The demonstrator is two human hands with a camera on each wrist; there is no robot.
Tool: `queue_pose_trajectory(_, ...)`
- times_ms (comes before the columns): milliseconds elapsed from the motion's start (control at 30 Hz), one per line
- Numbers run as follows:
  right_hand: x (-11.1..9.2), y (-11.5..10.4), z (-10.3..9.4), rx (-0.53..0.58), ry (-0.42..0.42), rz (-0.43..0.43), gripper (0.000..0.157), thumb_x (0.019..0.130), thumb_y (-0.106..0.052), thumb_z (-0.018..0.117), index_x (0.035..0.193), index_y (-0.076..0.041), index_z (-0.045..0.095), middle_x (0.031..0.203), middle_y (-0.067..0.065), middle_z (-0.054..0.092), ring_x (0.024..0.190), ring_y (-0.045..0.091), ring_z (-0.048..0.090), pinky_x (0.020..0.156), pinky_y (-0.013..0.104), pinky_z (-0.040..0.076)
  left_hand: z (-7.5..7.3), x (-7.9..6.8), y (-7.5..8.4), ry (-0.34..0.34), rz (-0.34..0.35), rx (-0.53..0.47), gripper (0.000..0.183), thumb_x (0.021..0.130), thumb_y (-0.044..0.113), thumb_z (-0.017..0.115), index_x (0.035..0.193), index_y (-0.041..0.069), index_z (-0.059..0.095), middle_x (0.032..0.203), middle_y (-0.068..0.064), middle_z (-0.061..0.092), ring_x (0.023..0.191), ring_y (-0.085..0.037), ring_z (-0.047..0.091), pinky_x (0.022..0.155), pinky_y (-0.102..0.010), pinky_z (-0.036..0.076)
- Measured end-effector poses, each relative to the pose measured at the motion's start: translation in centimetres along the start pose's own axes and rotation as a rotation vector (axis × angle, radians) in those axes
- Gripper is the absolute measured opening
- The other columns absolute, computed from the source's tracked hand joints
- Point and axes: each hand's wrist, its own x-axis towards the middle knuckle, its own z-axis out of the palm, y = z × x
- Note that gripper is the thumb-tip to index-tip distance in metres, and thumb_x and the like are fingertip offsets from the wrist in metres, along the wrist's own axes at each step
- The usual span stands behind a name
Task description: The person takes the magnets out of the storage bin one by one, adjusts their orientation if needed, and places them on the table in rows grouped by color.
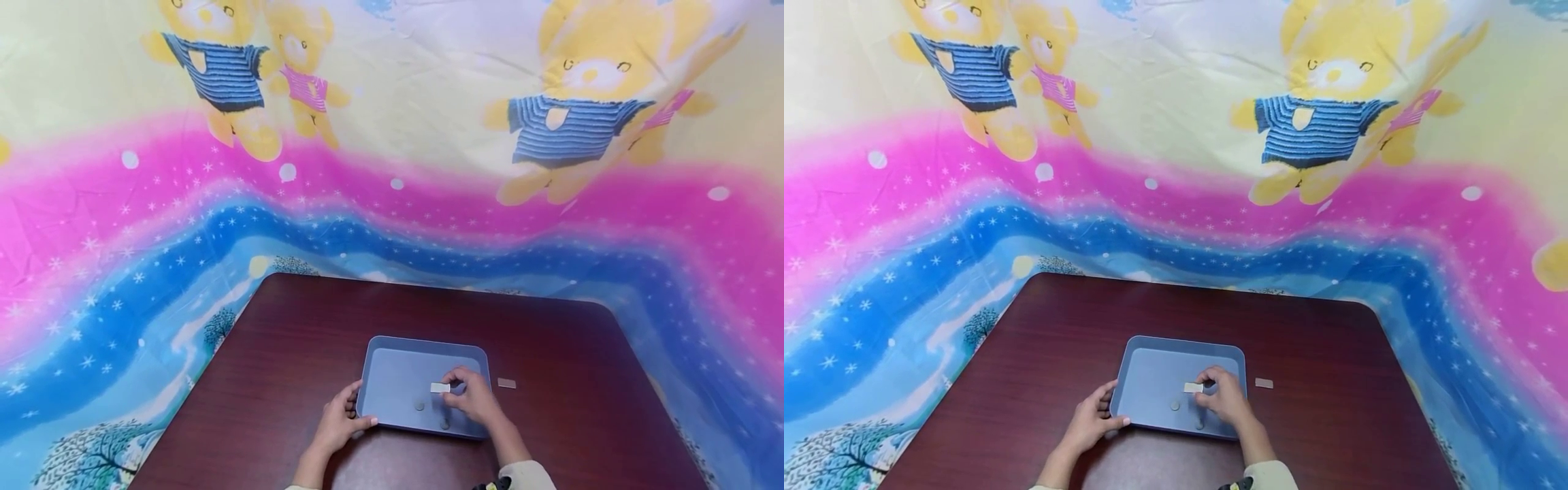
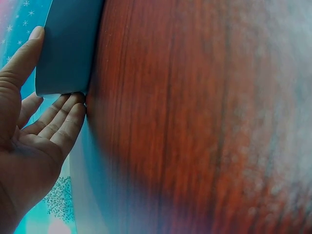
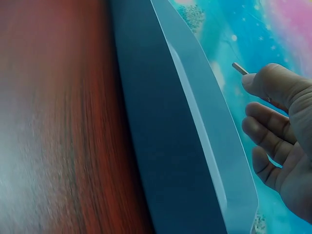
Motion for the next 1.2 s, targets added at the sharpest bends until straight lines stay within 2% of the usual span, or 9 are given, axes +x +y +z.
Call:
queue_pose_trajectory(400,-1.5,1.5,-1.9,0.026,0.108,0.138,0.024,0.066,0.001,0.079,0.079,-0.013,0.065,0.079,-0.005,0.058,0.073,0.021,0.055,0.060,0.026,0.045,0.1,0.0,0.2,0.000,-0.009,-0.009,0.082,0.066,0.020,0.085,0.134,-0.002,0.045,0.105,-0.017,0.059,0.085,-0.027,0.058,0.071,-0.030,0.051)
queue_pose_trajectory(667,-2.5,2.8,-2.8,-0.017,0.200,0.121,0.026,0.061,0.003,0.080,0.077,-0.013,0.066,0.077,-0.005,0.062,0.069,0.016,0.053,0.060,0.028,0.043,0.2,-0.1,0.2,-0.002,-0.015,-0.065,0.083,0.067,0.018,0.085,0.135,-0.003,0.043,0.106,-0.021,0.059,0.086,-0.029,0.060,0.072,-0.031,0.051)
queue_pose_trajectory(800,-3.0,3.1,-3.2,-0.026,0.199,0.194,0.024,0.063,0.001,0.080,0.078,-0.012,0.067,0.079,-0.002,0.060,0.075,0.019,0.049,0.064,0.030,0.041,0.2,-0.1,0.1,-0.003,-0.029,-0.067,0.082,0.067,0.018,0.084,0.135,-0.002,0.043,0.107,-0.020,0.059,0.087,-0.028,0.060,0.072,-0.033,0.051)
queue_pose_trajectory(900,-3.3,3.3,-3.3,-0.023,0.175,0.259,0.022,0.066,-0.001,0.080,0.080,-0.011,0.067,0.083,0.003,0.058,0.078,0.020,0.048,0.065,0.030,0.042,0.0,-0.3,0.7,0.001,-0.049,-0.079,0.079,0.069,0.013,0.083,0.135,-0.005,0.043,0.107,-0.023,0.058,0.088,-0.032,0.059,0.073,-0.039,0.051)
queue_pose_trajectory(1067,-3.4,3.5,-3.5,-0.017,0.162,0.282,0.021,0.068,-0.003,0.080,0.083,-0.009,0.067,0.089,0.007,0.057,0.079,0.020,0.050,0.063,0.029,0.044,-0.1,-0.2,1.5,0.000,-0.057,-0.085,0.077,0.070,0.009,0.082,0.134,-0.007,0.042,0.107,-0.026,0.057,0.089,-0.036,0.058,0.075,-0.044,0.050)
queue_pose_trajectory(1200,-3.6,3.5,-3.8,0.012,0.167,0.303,0.022,0.068,-0.002,0.080,0.085,-0.006,0.067,0.087,0.007,0.060,0.076,0.020,0.054,0.063,0.028,0.046,0.1,-0.2,0.7,-0.005,-0.045,-0.090,0.078,0.069,0.010,0.082,0.134,-0.005,0.042,0.107,-0.024,0.058,0.089,-0.034,0.059,0.074,-0.041,0.051)
